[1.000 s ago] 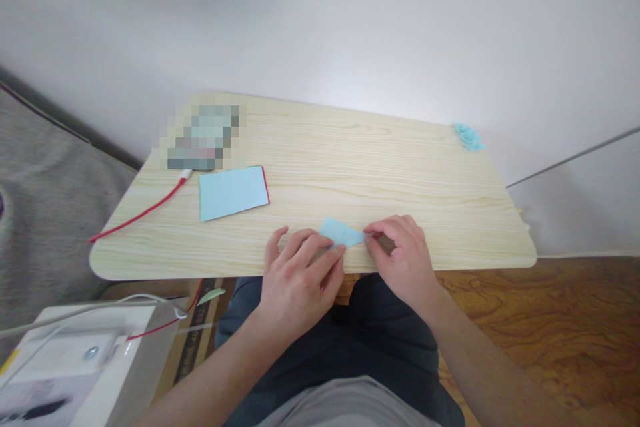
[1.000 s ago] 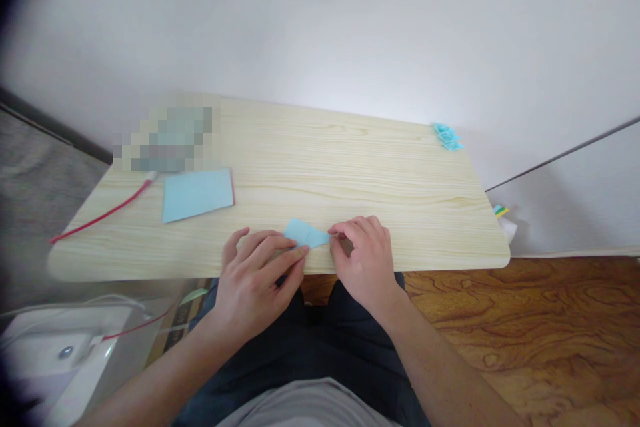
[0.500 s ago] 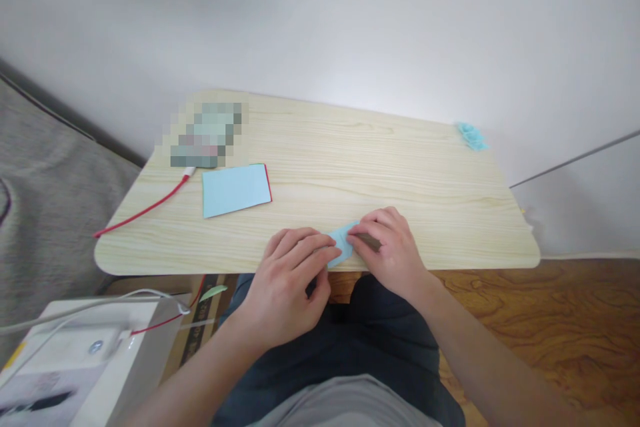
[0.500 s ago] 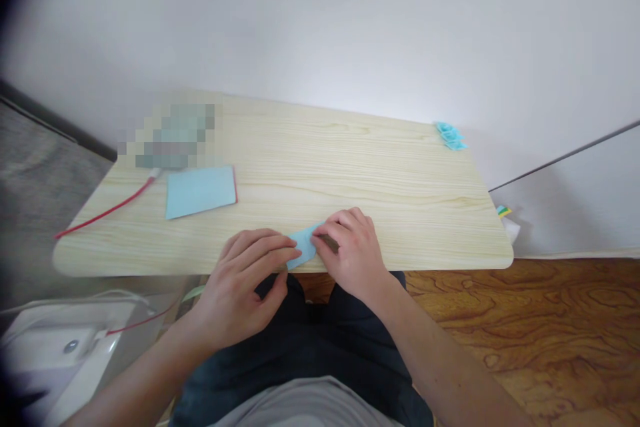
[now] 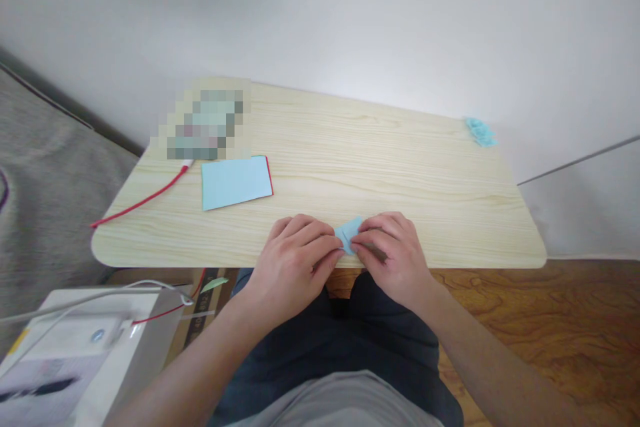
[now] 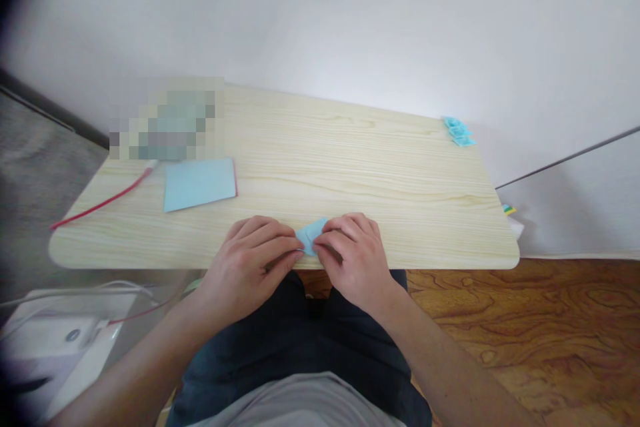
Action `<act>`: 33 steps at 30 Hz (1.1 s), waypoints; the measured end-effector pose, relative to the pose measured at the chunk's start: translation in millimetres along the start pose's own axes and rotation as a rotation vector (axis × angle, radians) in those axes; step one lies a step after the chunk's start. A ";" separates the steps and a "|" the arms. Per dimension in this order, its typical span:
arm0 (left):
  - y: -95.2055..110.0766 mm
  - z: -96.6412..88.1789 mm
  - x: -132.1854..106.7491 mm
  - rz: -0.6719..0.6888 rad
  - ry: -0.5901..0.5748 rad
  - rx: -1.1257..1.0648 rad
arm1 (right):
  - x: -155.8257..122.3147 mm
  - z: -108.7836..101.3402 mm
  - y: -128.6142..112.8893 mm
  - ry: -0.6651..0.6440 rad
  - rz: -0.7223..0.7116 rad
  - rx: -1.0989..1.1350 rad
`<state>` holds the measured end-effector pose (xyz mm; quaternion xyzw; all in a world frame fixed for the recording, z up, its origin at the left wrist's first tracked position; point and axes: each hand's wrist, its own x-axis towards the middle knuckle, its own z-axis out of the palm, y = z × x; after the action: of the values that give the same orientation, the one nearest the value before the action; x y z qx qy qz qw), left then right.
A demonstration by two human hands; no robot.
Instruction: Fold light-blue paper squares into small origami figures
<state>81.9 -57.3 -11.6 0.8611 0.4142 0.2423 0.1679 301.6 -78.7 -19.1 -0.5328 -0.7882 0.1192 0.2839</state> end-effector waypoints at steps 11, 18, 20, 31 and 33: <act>6.6 5.4 12.0 -0.185 0.023 0.006 | 1.0 -0.8 -1.5 0.006 0.014 -0.002; 9.2 9.0 10.7 -0.203 0.053 0.047 | -2.8 0.9 -5.7 0.021 0.038 -0.021; 9.1 10.1 10.7 -0.202 0.069 0.044 | -4.0 2.8 -7.0 0.037 0.053 -0.027; 6.5 9.7 10.1 -0.218 0.064 0.026 | -4.7 8.3 -16.9 0.094 0.125 -0.027; 5.9 9.7 9.7 -0.219 0.063 0.019 | -4.7 9.3 -18.2 0.105 0.133 -0.031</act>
<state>96.3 -54.0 -14.1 0.8042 0.5133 0.2456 0.1718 283.4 -89.2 -19.2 -0.5938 -0.7369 0.0973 0.3079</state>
